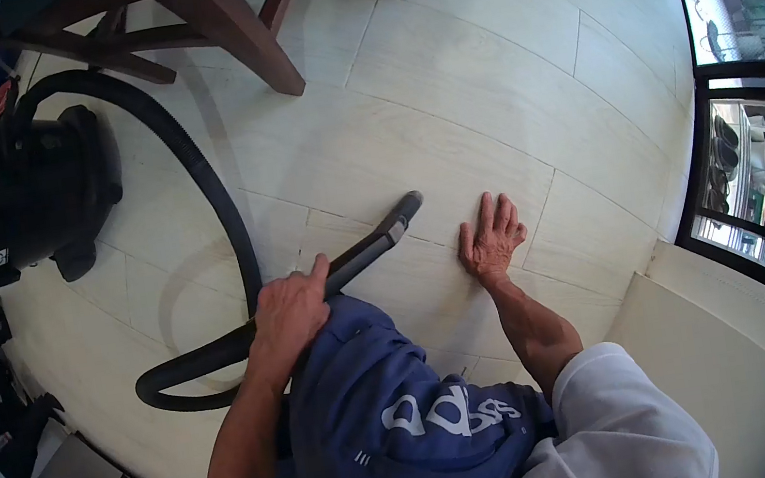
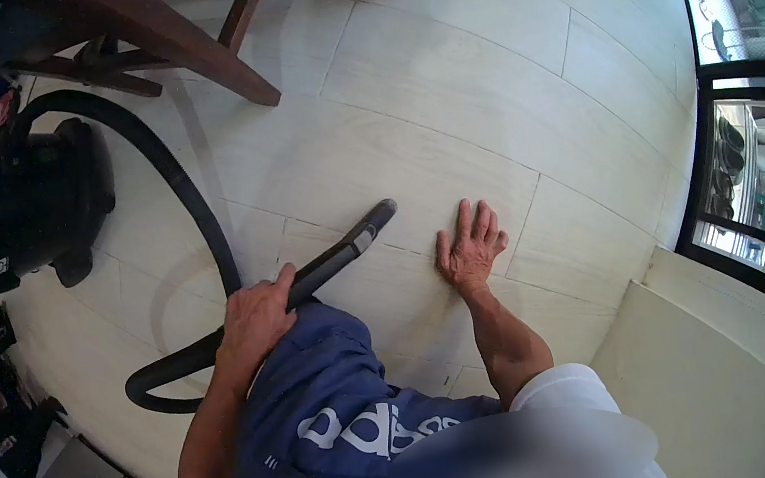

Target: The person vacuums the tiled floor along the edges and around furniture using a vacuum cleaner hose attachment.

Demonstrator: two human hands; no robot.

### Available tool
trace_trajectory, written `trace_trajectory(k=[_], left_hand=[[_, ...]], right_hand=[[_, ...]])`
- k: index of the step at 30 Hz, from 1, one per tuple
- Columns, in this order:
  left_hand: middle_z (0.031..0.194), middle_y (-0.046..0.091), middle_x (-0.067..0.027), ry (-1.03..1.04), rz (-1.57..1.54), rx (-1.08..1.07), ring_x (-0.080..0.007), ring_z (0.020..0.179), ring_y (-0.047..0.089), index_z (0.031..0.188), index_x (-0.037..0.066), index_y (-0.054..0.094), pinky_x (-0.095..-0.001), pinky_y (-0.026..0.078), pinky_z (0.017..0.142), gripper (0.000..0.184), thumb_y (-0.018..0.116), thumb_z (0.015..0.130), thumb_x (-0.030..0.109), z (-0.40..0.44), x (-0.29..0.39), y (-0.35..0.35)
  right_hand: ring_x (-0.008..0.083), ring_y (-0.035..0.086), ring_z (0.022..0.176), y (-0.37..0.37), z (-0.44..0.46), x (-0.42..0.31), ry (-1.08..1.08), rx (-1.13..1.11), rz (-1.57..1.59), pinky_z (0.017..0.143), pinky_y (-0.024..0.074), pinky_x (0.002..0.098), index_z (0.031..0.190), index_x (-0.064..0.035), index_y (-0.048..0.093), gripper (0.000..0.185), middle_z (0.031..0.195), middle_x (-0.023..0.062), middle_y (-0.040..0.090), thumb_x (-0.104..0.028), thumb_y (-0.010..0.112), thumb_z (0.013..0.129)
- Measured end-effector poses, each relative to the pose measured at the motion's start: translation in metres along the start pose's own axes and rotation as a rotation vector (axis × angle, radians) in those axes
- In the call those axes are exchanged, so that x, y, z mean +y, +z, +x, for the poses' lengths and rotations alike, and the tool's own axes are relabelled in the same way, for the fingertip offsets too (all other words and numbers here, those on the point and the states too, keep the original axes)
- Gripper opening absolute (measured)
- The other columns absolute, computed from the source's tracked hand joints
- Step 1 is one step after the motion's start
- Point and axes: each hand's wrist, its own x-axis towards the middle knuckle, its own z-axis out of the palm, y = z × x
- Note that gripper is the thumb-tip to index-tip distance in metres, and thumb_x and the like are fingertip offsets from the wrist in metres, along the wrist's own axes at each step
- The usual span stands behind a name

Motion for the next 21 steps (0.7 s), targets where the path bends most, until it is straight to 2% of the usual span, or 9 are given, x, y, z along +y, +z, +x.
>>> trace_trajectory(k=[4,7,10,12,16,18,21], left_hand=[[0.085,0.068,-0.0208,-0.096,0.026,0.049,-0.0413,0.084,0.068,0.133,0.012,0.048,-0.0526,0.053,0.073,0.060,0.073,0.079,0.021,0.008,-0.026,-0.011],[0.089,0.070,-0.0229,-0.340,0.008,0.249,-0.0423,0.086,0.068,0.135,0.010,0.051,-0.0531,0.053,0.079,0.061,0.070,0.077,0.018,0.025,-0.069,-0.032],[0.089,0.070,-0.0231,-0.285,-0.015,0.322,-0.0417,0.088,0.068,0.135,0.008,0.050,-0.0514,0.053,0.080,0.062,0.070,0.076,0.015,0.017,-0.090,-0.041],[0.090,0.071,-0.0220,-0.205,0.086,0.085,-0.0407,0.089,0.068,0.134,0.006,0.051,-0.0509,0.053,0.080,0.062,0.070,0.075,0.013,-0.011,-0.077,-0.038],[0.089,0.071,-0.0206,-0.181,-0.004,0.072,-0.0404,0.087,0.068,0.131,0.008,0.052,-0.0519,0.053,0.077,0.060,0.071,0.074,0.012,-0.085,-0.110,-0.006],[0.087,0.071,-0.0195,-0.334,0.069,-0.054,-0.0400,0.084,0.069,0.129,0.008,0.052,-0.0522,0.053,0.074,0.059,0.071,0.073,0.011,-0.115,-0.126,0.004],[0.082,0.070,-0.0204,-0.346,0.033,0.024,-0.0407,0.079,0.068,0.128,0.008,0.052,-0.0512,0.054,0.073,0.059,0.072,0.073,0.011,-0.152,-0.116,0.018]], right_hand=[[0.0373,0.024,0.143,0.004,0.003,-0.001,-0.032,0.039,-0.013,0.106,0.0201,0.0639,0.151,-0.0104,0.038,0.071,0.155,0.0217,0.029,-0.043,0.056,0.091],[0.0377,0.024,0.143,0.002,0.002,-0.002,-0.028,0.023,-0.021,0.106,0.0200,0.0636,0.152,-0.0101,0.037,0.072,0.155,0.0224,0.029,-0.042,0.057,0.091],[0.0376,0.024,0.143,0.004,0.002,-0.003,-0.045,0.036,-0.014,0.106,0.0197,0.0627,0.152,-0.0100,0.036,0.073,0.155,0.0228,0.029,-0.042,0.057,0.090],[0.0379,0.024,0.143,0.007,0.002,0.000,-0.051,0.051,-0.007,0.107,0.0188,0.0618,0.153,-0.0095,0.035,0.074,0.156,0.0228,0.028,-0.041,0.058,0.089],[0.0386,0.023,0.144,0.005,0.002,-0.002,-0.029,0.000,-0.021,0.108,0.0180,0.0615,0.153,-0.0087,0.036,0.074,0.157,0.0229,0.027,-0.041,0.058,0.089],[0.0385,0.022,0.144,0.005,0.001,-0.003,-0.020,0.013,-0.045,0.109,0.0178,0.0606,0.153,-0.0092,0.035,0.073,0.157,0.0225,0.026,-0.041,0.057,0.091],[0.0395,0.021,0.145,0.013,-0.001,0.002,-0.037,0.037,-0.042,0.111,0.0167,0.0579,0.154,-0.0101,0.033,0.073,0.158,0.0227,0.025,-0.040,0.056,0.092]])
